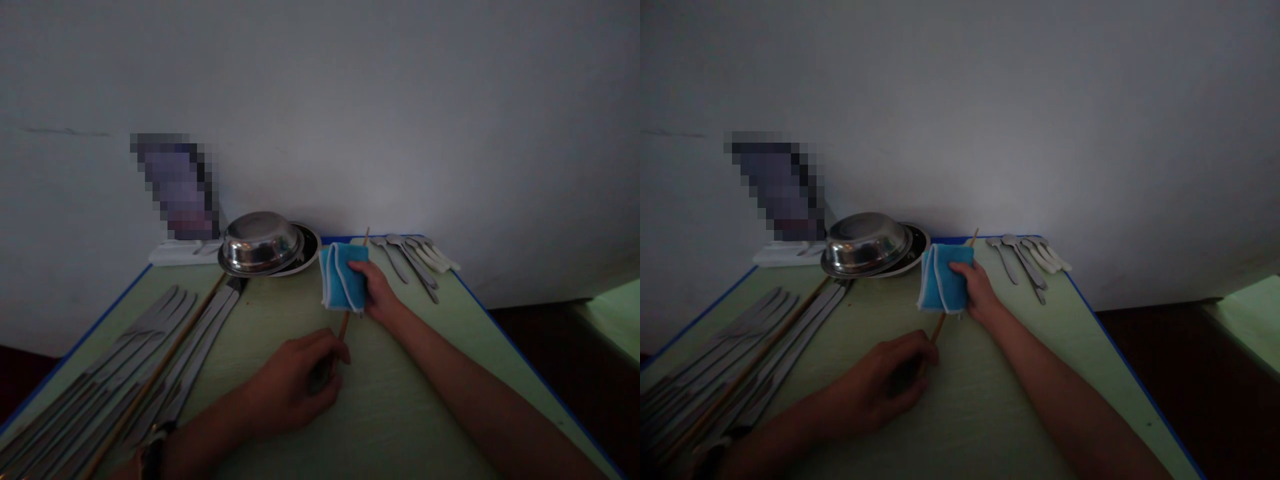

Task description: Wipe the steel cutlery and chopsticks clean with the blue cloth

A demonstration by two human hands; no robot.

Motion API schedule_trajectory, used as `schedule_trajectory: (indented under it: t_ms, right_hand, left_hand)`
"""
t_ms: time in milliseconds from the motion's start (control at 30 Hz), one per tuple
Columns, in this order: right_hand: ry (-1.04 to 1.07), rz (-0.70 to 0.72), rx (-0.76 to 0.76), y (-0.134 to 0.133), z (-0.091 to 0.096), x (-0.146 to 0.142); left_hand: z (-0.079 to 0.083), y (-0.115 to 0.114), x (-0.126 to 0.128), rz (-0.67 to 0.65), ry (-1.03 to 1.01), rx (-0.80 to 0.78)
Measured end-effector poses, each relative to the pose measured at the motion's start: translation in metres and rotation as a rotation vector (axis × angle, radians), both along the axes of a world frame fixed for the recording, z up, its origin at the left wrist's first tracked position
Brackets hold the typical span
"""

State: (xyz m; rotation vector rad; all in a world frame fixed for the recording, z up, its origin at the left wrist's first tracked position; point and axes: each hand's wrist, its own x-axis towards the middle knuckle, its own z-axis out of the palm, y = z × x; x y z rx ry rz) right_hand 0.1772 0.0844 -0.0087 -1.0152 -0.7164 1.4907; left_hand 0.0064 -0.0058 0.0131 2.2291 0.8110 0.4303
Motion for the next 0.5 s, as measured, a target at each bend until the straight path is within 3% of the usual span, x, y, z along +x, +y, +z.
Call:
schedule_trajectory:
  t_ms: [367,500]
  right_hand:
    - [0.185,-0.073,-0.094,0.007,-0.005,0.000]
    - [0.144,-0.146,-0.094,0.011,-0.009,0.001]
  left_hand:
    - [0.000,0.011,-0.003,-0.010,-0.072,-0.158]
    - [0.004,0.011,-0.005,-0.137,-0.017,-0.124]
